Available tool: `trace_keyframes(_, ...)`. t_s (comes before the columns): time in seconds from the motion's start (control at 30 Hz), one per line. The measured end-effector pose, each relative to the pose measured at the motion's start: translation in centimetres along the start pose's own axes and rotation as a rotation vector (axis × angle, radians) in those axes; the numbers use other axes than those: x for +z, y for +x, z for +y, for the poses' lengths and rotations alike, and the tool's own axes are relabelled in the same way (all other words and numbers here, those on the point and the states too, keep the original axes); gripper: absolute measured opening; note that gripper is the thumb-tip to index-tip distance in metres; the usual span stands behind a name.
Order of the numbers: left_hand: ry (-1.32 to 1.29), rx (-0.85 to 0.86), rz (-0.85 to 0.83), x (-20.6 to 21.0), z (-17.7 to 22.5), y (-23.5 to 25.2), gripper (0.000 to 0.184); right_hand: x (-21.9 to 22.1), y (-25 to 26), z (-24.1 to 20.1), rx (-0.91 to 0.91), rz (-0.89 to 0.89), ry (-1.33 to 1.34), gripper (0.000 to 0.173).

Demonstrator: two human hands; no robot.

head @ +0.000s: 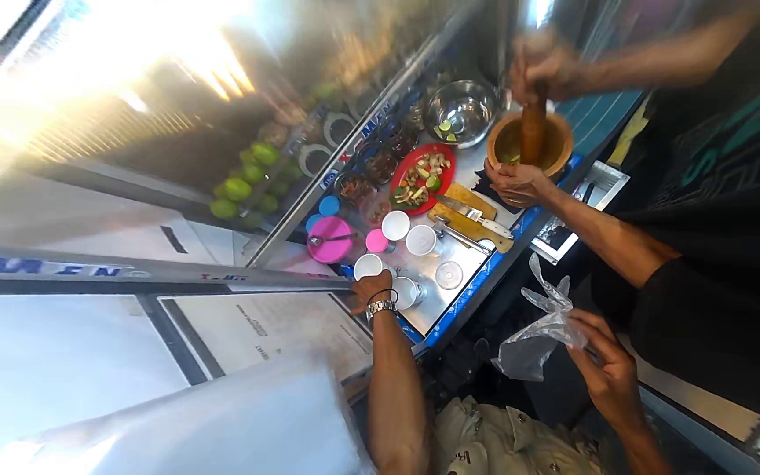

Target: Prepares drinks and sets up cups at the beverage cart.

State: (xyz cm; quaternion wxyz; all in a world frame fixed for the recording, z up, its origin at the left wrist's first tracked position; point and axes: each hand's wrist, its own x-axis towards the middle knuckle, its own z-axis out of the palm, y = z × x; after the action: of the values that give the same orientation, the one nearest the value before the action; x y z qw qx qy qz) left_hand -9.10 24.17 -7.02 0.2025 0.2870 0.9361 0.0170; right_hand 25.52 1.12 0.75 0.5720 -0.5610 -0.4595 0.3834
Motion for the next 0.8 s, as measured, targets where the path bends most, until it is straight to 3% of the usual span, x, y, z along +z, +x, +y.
trace_keyframes(0.13, -0.001, 0.064, -0.025, -0.1, -0.2, -0.7, 0.063, 0.3, 0.5, 0.1, 0.004, -0.014, 0.002, 0.027)
trace_keyframes(0.33, -0.175, 0.08, 0.076, 0.1, -0.6, -0.6, 0.083, 0.9, 1.3, 0.3, -0.011, -0.057, 0.0, 0.029)
trace_keyframes(0.4, -0.254, 0.153, 0.133, -1.5, 0.4, -2.3, 0.087, 1.3, 1.7, 0.2, 0.022, -0.051, 0.076, 0.029)
trace_keyframes(0.47, -0.352, 0.34, 0.173, -3.8, 1.8, -5.9, 0.074, 1.8, 2.0, 0.4, 0.102, -0.021, 0.234, 0.028)
trace_keyframes(0.57, -0.583, 0.734, -0.077, -6.1, 1.6, -13.1, 0.046, 2.2, 2.6, 0.9, 0.25, 0.017, 0.368, 0.028)
trace_keyframes(0.63, -0.726, 0.904, -0.412, -6.5, -0.8, -17.3, 0.052, 2.5, 3.1, 1.0, 0.327, 0.019, 0.376, 0.028)
trace_keyframes(0.7, -0.839, 0.963, -0.701, -5.8, -4.0, -20.1, 0.073, 2.7, 3.5, 1.1, 0.404, 0.014, 0.382, 0.028)
trace_keyframes(0.73, -0.859, 0.956, -0.77, -5.2, -5.4, -21.0, 0.079, 2.9, 3.6, 1.1, 0.434, 0.011, 0.389, 0.029)
trace_keyframes(0.8, -0.908, 0.88, -0.773, -4.2, -7.4, -22.5, 0.065, 3.5, 3.6, 1.2, 0.469, -0.02, 0.396, 0.028)
